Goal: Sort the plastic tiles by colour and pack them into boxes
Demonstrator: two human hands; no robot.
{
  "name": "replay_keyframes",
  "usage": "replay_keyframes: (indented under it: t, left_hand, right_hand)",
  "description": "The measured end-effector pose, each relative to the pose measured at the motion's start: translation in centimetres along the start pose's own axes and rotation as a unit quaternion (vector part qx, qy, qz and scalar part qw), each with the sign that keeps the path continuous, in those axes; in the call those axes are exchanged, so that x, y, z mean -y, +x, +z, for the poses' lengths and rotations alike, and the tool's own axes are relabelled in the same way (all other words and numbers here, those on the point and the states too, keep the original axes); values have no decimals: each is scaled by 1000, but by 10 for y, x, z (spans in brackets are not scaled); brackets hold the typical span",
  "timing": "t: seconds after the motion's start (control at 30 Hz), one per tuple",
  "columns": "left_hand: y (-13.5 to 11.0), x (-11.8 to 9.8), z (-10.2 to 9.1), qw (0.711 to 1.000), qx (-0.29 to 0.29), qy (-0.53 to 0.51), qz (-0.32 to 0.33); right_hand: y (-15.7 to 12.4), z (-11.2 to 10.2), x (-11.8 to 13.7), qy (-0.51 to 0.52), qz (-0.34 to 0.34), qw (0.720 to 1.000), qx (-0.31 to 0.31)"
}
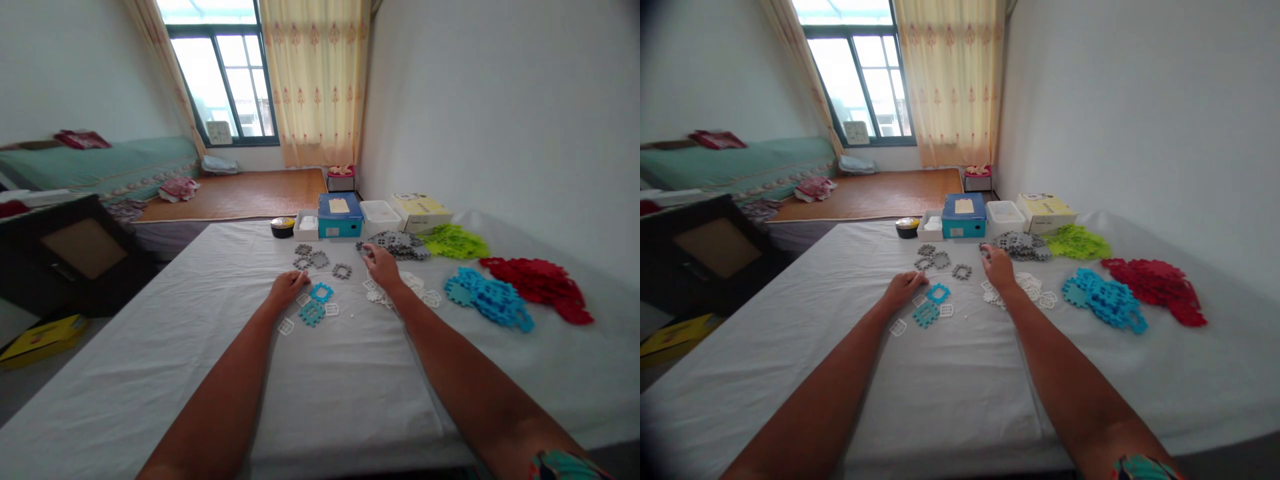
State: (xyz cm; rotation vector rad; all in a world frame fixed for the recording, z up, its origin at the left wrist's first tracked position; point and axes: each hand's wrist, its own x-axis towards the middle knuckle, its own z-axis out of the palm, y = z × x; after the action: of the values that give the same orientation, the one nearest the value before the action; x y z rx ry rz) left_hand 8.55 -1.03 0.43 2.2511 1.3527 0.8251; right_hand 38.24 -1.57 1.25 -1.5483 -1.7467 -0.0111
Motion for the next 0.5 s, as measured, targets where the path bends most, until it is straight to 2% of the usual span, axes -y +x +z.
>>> replay_keyframes:
  t: [0.1, 0.2, 0.33, 0.5]
  left_hand:
    - [0, -1, -1, 1000, 5, 1, 2]
    - [0, -2, -1, 1000, 7, 6, -3]
    - [0, -1, 0, 1000, 9, 9, -4]
    - [1, 1, 1, 1000, 4, 7, 7]
  right_hand:
    - [-15, 18, 27, -40, -100, 989, 104]
    - [-25, 29, 44, -89, -119, 977, 153]
    - [-27, 24, 48, -113, -147, 965, 185]
    - [-27, 11, 49, -117, -137, 968, 176]
